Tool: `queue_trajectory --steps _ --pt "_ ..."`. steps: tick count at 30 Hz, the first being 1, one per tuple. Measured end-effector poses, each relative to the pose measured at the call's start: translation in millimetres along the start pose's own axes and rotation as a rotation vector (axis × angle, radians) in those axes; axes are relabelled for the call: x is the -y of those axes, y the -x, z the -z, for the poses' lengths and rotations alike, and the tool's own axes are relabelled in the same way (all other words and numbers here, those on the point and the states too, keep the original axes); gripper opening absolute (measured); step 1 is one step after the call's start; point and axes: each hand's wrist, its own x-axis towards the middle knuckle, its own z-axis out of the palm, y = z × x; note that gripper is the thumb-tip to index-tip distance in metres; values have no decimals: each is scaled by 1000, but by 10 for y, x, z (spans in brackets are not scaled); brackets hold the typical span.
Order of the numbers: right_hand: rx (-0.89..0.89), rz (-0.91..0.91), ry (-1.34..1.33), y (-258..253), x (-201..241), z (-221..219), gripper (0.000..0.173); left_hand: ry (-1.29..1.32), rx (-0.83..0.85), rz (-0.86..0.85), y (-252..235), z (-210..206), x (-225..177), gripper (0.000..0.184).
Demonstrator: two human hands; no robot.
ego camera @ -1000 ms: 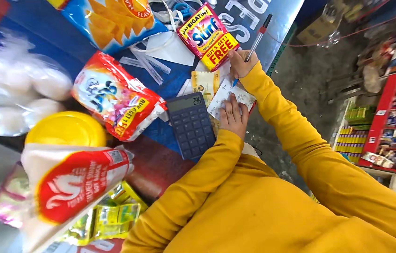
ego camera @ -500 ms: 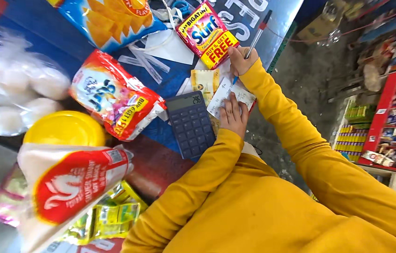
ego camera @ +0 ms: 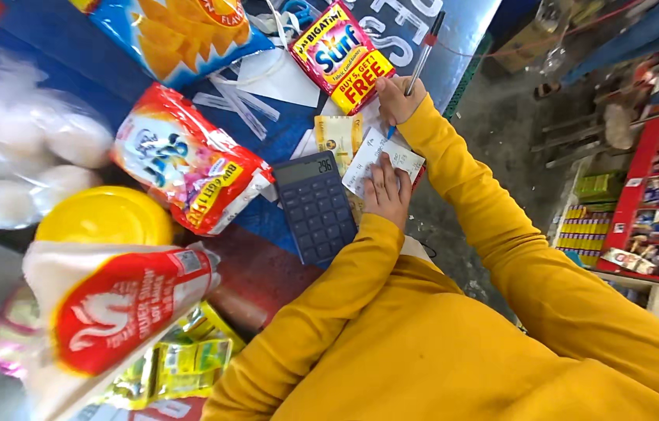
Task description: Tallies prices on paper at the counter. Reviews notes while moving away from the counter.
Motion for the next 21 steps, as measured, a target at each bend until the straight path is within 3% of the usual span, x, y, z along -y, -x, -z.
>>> queue_trajectory --steps 4,10,14,16,19,20,21 --pt "0 27 -187 0 -54 9 45 24 49 -9 -13 35 11 47" --pt "38 69 -191 31 -64 9 45 -15 0 -8 -10 -6 7 46" --pt "18 328 -161 124 -227 174 37 -4 9 -5 -2 12 5 46" --pt "-93 402 -82 361 -288 299 33 -1 40 -22 3 52 25 47" --pt "-224 402 -63 709 -419 420 56 28 56 -37 12 44 47 48" --pt "-207 395 -111 736 -459 449 59 33 34 -38 16 7 47 49" --pt "-170 390 -160 739 -478 465 51 30 -9 -35 19 -47 41 48"
